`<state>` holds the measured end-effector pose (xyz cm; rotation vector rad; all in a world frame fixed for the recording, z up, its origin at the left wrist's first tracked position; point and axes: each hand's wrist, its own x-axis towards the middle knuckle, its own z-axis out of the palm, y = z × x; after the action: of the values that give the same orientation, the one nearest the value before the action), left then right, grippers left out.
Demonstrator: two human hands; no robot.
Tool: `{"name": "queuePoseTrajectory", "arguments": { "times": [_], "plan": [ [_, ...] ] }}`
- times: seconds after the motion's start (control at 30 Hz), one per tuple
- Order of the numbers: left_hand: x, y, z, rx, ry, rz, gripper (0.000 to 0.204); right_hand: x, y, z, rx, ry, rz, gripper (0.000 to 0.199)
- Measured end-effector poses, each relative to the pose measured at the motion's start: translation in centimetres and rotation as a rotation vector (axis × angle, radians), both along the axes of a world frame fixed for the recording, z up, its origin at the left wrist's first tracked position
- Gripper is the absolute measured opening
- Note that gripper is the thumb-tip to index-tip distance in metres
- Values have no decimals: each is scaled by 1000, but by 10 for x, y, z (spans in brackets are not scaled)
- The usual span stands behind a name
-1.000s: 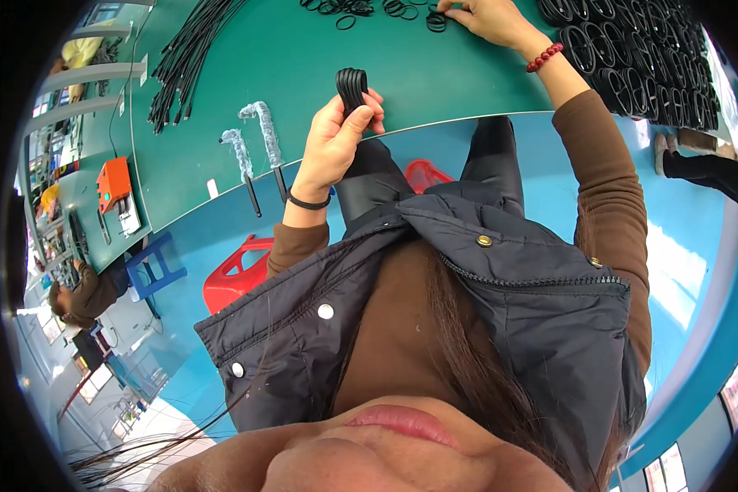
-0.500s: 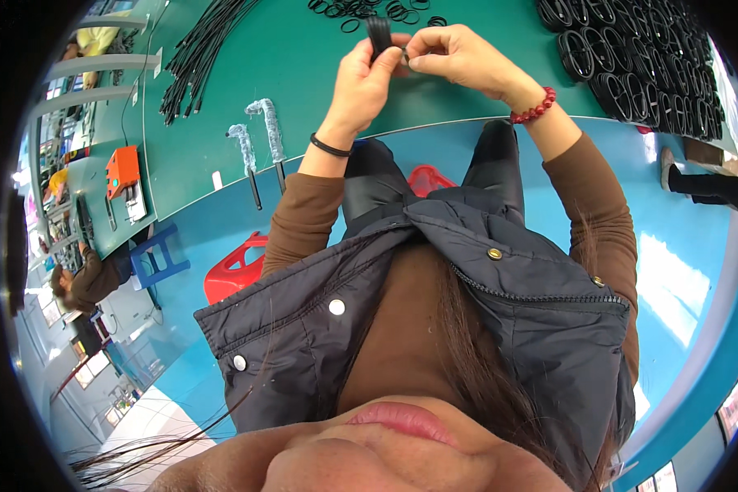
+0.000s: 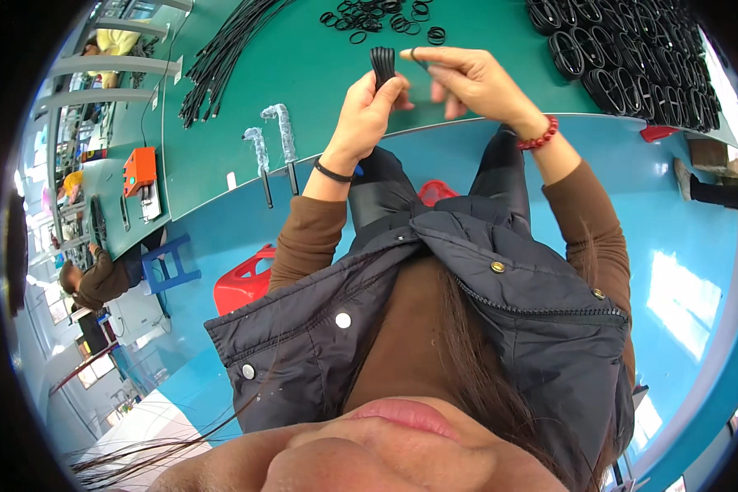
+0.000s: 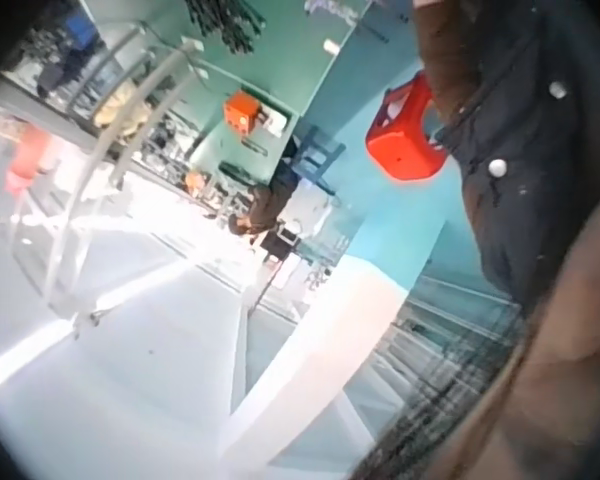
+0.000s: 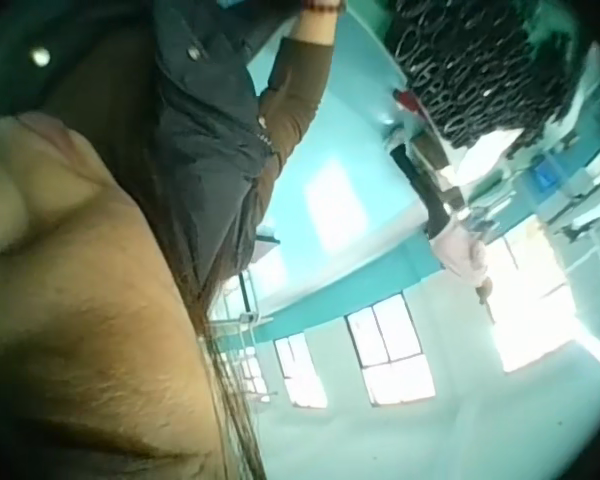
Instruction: Bundling long black electrical wires and attaching plastic connectors at a factory workbench.
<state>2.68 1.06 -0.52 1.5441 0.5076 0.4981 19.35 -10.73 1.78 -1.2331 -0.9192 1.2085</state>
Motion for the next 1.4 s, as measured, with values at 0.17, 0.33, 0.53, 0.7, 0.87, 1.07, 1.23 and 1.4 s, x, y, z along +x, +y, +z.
{"name": "queuePoseTrajectory", "arguments": {
  "times": [0.17,0.33,0.53,0.7,0.87,1.07,1.23,1.4],
  "plan": [
    [-14,2,-5,8,35,-109,11,15,-5,33,-94,-781,14,44],
    [-13,-4,9,423,187,-364,11,8,11,31,463,-1499,202,47],
    [-24,-13,19,61,-112,-441,9,0,10,50,52,-837,492,48],
    [-35,-14,9,-442,-337,-274,10,-23,-19,22,-154,149,216,44],
    [-33,-16,-1,-1,-238,-76,13,-40,-44,18,66,22,109,41],
    [-26,-31,-8,942,-31,-31,14,-51,-25,42,563,-1303,90,45],
    [-38,-41,9,407,-42,-289,10,-6,4,46,189,-787,124,33],
    [-45,-39,15,-272,-260,-352,8,-3,1,24,-241,-468,222,31]
  ]
}}
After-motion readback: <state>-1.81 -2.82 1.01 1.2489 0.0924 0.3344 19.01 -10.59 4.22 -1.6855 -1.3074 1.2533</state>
